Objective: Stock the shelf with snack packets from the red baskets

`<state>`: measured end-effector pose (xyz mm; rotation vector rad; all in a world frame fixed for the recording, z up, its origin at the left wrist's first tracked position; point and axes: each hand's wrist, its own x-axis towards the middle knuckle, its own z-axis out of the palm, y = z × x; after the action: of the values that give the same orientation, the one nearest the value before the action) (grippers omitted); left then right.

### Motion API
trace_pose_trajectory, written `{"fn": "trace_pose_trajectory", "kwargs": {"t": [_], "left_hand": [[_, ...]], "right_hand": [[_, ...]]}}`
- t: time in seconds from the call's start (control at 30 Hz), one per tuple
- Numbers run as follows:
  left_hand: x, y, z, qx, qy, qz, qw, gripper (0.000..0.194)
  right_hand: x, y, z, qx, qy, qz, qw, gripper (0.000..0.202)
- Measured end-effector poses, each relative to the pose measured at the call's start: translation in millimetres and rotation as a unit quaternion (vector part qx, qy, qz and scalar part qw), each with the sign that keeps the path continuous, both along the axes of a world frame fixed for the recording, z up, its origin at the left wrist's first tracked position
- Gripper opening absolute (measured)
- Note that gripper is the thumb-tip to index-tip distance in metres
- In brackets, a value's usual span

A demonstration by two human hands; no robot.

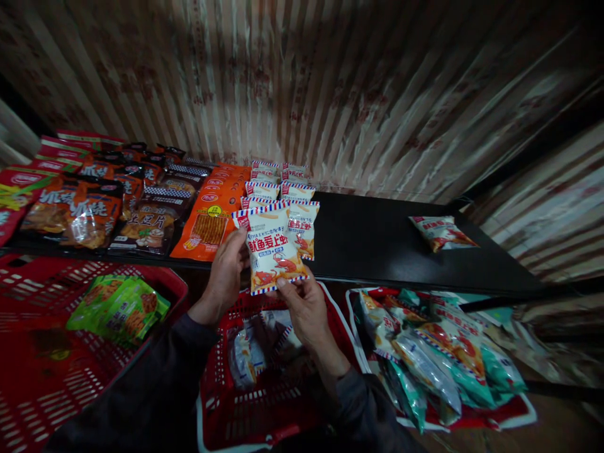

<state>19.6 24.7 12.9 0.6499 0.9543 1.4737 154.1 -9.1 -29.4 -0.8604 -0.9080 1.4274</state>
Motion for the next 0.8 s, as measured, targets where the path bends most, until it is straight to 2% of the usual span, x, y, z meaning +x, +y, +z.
{"fn": "trace_pose_trajectory", "kwargs": {"t": [0.1, 0.2, 0.33, 0.5, 0.67, 0.8], "left_hand": [[8, -6, -2.3, 0.021, -0.001, -0.058, 0.998, 0.044], [15, -11, -0.2, 0.054, -0.009, -0.083, 0.995, 0.046], [17, -12, 2.7, 0.057, -0.023, -0.065, 0.996, 0.045], [13, -7, 1.3, 0.039, -0.027, -0.052, 0.998, 0.039], [13, -7, 2.3, 0.025, -0.019, -0.053, 0.998, 0.041], [13, -8, 3.4, 0.021, -0.006, -0.053, 0.998, 0.044]], "right_hand": [[2, 2, 3.7, 0.011, 0.001, -0.031, 0.999, 0.042], [4, 3, 5.3, 0.023, -0.014, -0.043, 0.999, 0.038], [9, 4, 3.6, 0.038, -0.035, -0.057, 0.997, 0.03], [15, 8, 1.0, 0.021, -0.037, -0.122, 0.992, 0.024], [17, 11, 2.4, 0.009, -0.047, -0.13, 0.99, 0.027], [16, 9, 5.2, 0.05, -0.097, -0.159, 0.981, 0.025]]}}
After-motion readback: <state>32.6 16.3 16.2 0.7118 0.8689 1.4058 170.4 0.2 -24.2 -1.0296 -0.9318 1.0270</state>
